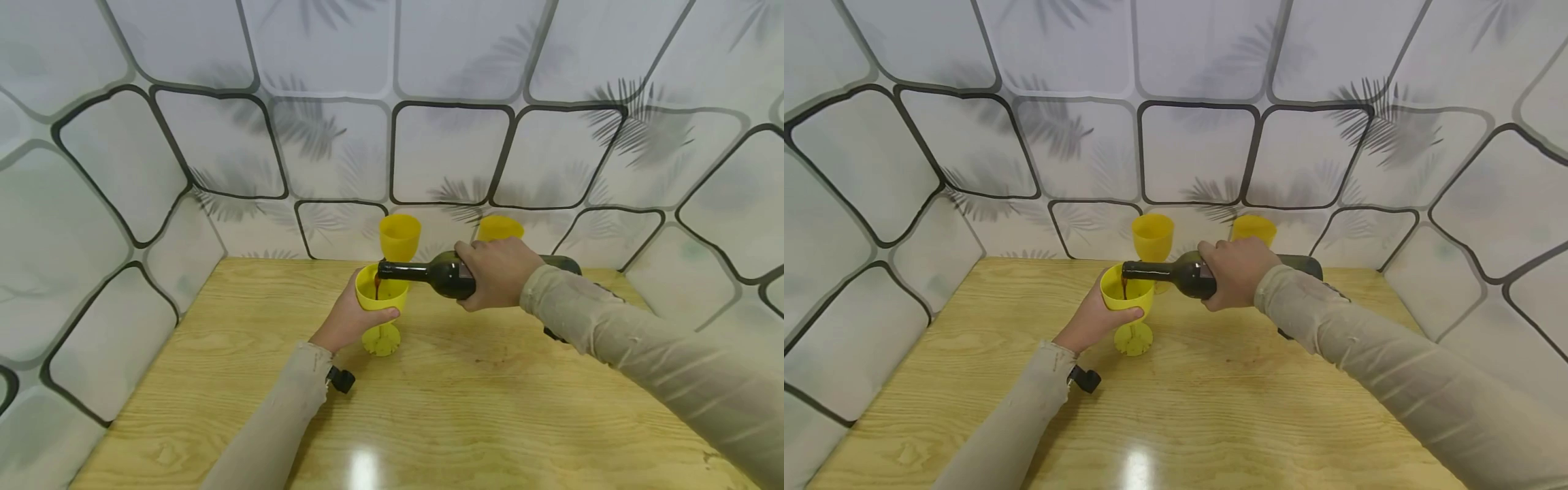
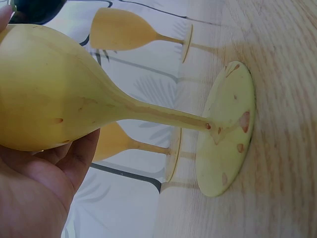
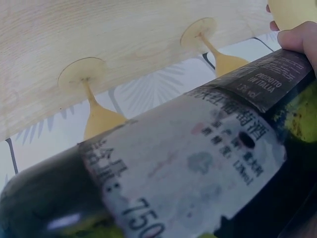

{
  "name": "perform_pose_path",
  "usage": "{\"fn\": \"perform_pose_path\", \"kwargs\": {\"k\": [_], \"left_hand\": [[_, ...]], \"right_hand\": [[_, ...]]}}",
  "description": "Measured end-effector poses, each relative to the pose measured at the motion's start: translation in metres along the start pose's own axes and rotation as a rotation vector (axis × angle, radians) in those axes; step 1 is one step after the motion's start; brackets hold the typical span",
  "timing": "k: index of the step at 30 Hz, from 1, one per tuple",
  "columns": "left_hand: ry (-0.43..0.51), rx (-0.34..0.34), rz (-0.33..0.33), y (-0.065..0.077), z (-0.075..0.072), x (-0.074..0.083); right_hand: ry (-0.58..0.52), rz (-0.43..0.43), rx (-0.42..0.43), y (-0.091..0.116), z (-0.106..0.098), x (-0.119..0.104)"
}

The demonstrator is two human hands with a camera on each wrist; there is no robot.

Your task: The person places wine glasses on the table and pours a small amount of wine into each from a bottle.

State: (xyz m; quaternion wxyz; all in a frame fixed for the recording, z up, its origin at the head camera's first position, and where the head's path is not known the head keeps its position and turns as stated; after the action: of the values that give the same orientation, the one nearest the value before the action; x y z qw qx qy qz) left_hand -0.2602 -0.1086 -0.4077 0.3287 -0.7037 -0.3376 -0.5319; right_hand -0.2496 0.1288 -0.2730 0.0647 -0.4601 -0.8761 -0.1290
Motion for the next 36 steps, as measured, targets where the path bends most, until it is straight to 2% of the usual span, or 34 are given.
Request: {"fn": "perform_pose_path", "kwargs": {"k": [7,24,36], "left_hand": [[0.004,-0.005,0.011,-0.0007,-0.0004,0.0009],[0.003,0.001,0.006,0.0010,0.0005,0.0002],[0.012,-0.004,0.022,-0.0003,0.0005,0.0000]], "right_hand": [[-0.003,0.004,0.020,0.0006,-0.0018,0.0004],[-0.017,0.028,-0.015,-0.0004,0.0021,-0.0019],[0.002,0.022,0.006,0.0019,0.0007,-0.0046]]}}
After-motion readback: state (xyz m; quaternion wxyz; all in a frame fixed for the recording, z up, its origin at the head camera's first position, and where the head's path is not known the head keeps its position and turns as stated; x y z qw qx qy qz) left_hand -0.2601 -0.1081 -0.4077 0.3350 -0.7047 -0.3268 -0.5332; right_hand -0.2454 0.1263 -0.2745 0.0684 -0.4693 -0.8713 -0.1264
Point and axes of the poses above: each hand's wrist, its own y-axis away from the middle knuckle, its own z-axis out of the palm, x = y × z, the point moved 5 cm from there along -y, towards the middle knuckle, and after that the axes turned 15 degrees about -x, right-handed, at the moved point
